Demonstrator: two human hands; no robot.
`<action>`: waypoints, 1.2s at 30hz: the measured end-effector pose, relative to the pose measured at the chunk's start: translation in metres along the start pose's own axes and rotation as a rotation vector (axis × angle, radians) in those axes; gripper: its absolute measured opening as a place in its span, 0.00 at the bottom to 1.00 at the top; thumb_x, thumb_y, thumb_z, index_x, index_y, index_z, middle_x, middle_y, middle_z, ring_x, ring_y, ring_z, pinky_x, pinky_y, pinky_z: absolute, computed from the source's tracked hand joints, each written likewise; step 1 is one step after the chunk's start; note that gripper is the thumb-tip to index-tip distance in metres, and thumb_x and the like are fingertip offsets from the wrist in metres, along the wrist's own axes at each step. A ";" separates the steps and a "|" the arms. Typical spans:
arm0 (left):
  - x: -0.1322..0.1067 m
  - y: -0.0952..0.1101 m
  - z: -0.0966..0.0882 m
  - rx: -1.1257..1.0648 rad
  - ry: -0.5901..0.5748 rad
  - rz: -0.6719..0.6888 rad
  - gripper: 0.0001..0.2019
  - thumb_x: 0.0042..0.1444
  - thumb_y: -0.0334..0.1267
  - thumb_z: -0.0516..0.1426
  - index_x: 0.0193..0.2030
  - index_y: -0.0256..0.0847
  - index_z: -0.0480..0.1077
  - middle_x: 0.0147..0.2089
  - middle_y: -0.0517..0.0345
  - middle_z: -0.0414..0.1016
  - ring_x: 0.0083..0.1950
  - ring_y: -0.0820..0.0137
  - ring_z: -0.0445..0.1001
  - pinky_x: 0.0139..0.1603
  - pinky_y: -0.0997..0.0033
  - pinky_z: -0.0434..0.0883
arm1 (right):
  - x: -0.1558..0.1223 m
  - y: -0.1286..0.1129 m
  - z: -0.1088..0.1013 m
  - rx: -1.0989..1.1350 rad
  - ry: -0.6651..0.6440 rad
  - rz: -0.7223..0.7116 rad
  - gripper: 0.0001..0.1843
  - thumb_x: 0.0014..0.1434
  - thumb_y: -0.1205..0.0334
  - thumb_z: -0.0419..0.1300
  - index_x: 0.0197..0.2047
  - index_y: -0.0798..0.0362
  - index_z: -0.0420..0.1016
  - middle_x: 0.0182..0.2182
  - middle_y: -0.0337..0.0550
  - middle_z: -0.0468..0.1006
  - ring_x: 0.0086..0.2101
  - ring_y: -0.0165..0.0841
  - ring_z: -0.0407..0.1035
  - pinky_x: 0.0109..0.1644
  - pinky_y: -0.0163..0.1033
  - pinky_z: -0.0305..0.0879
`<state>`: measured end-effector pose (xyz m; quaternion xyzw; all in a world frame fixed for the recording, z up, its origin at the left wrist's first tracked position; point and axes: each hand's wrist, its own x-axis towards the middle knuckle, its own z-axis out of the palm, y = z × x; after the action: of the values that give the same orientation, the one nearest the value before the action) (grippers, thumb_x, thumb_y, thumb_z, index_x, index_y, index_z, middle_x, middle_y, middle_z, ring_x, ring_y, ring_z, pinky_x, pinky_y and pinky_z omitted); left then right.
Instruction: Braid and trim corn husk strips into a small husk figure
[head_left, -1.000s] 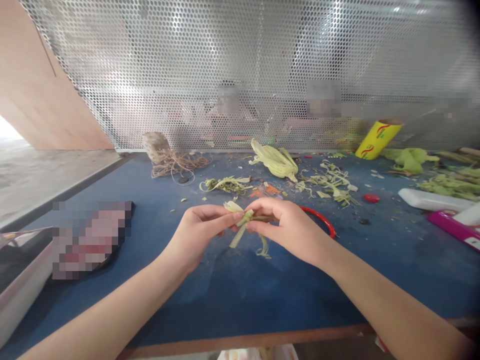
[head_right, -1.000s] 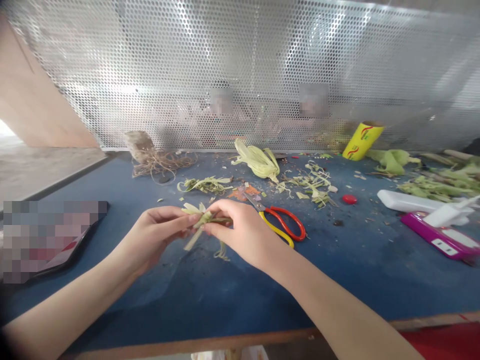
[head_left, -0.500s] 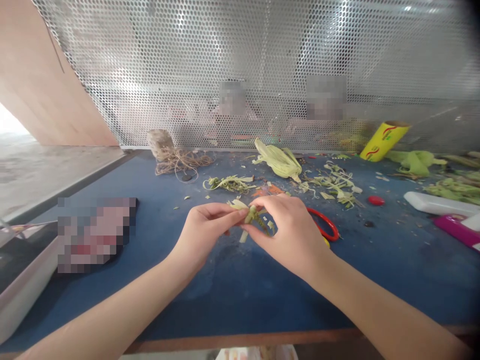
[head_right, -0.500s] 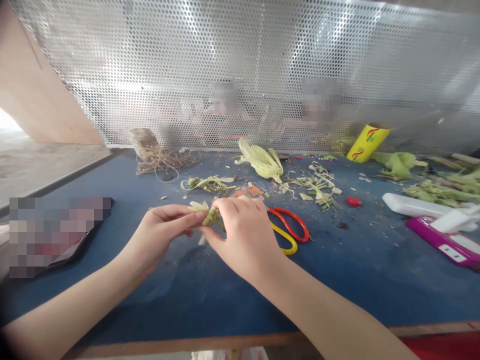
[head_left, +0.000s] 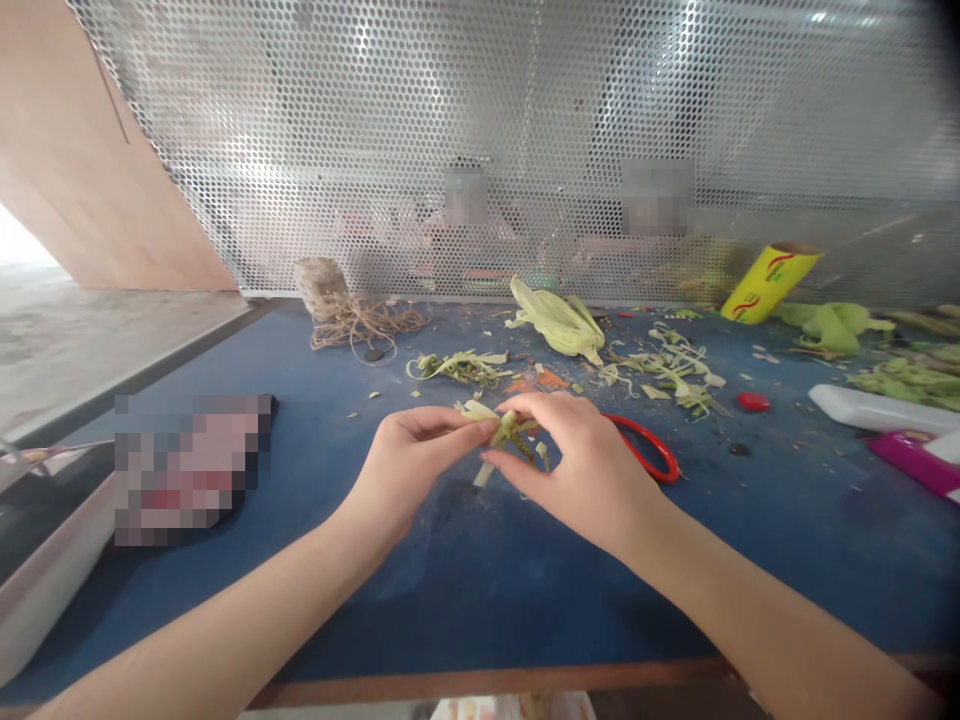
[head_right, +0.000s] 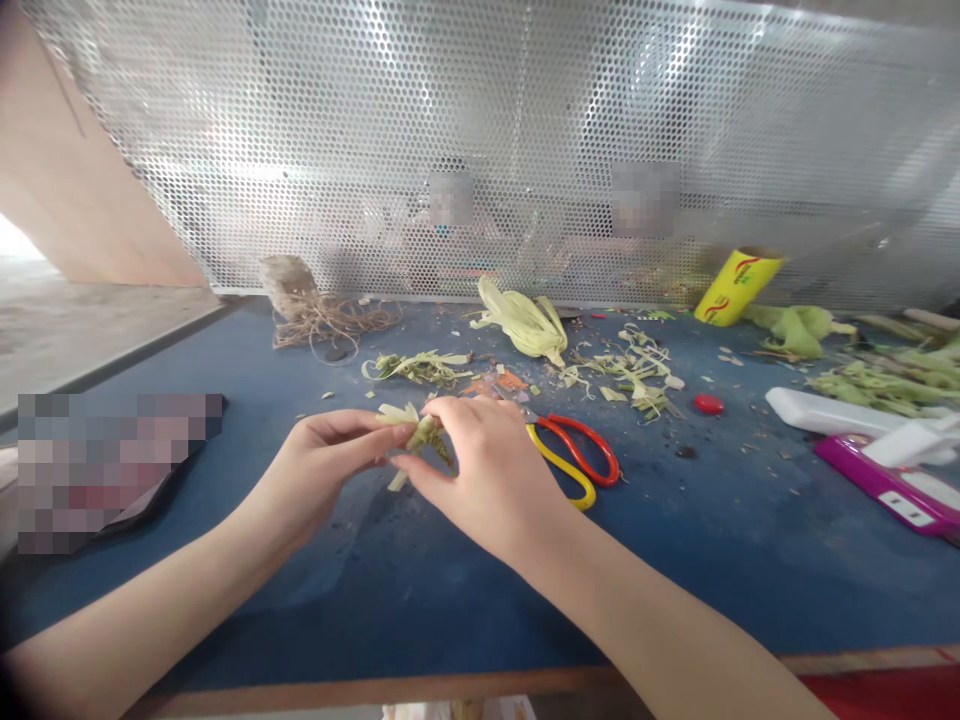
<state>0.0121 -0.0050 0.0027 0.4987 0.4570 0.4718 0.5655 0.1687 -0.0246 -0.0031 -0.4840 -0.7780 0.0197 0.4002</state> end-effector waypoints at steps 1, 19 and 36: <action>0.000 0.000 -0.001 0.001 -0.004 -0.005 0.04 0.36 0.34 0.65 0.21 0.38 0.76 0.23 0.61 0.77 0.26 0.80 0.69 0.27 0.85 0.65 | 0.001 0.002 -0.002 0.104 -0.049 0.047 0.11 0.53 0.57 0.58 0.38 0.53 0.71 0.33 0.42 0.78 0.35 0.35 0.72 0.40 0.39 0.66; -0.002 0.000 -0.001 0.188 0.021 0.065 0.08 0.37 0.38 0.65 0.24 0.37 0.75 0.26 0.59 0.77 0.29 0.73 0.72 0.31 0.78 0.67 | 0.006 0.004 -0.010 0.395 -0.172 0.295 0.04 0.52 0.63 0.58 0.30 0.51 0.74 0.27 0.37 0.79 0.30 0.29 0.73 0.35 0.32 0.68; -0.002 0.000 0.001 0.159 -0.024 0.125 0.08 0.42 0.38 0.63 0.22 0.36 0.71 0.22 0.63 0.71 0.24 0.79 0.65 0.27 0.80 0.62 | 0.007 0.003 -0.007 0.517 -0.235 0.270 0.04 0.52 0.62 0.59 0.30 0.53 0.72 0.28 0.38 0.77 0.30 0.29 0.71 0.35 0.33 0.68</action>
<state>0.0124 -0.0072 0.0024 0.5751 0.4542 0.4627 0.4988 0.1743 -0.0202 0.0049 -0.4598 -0.7167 0.3255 0.4111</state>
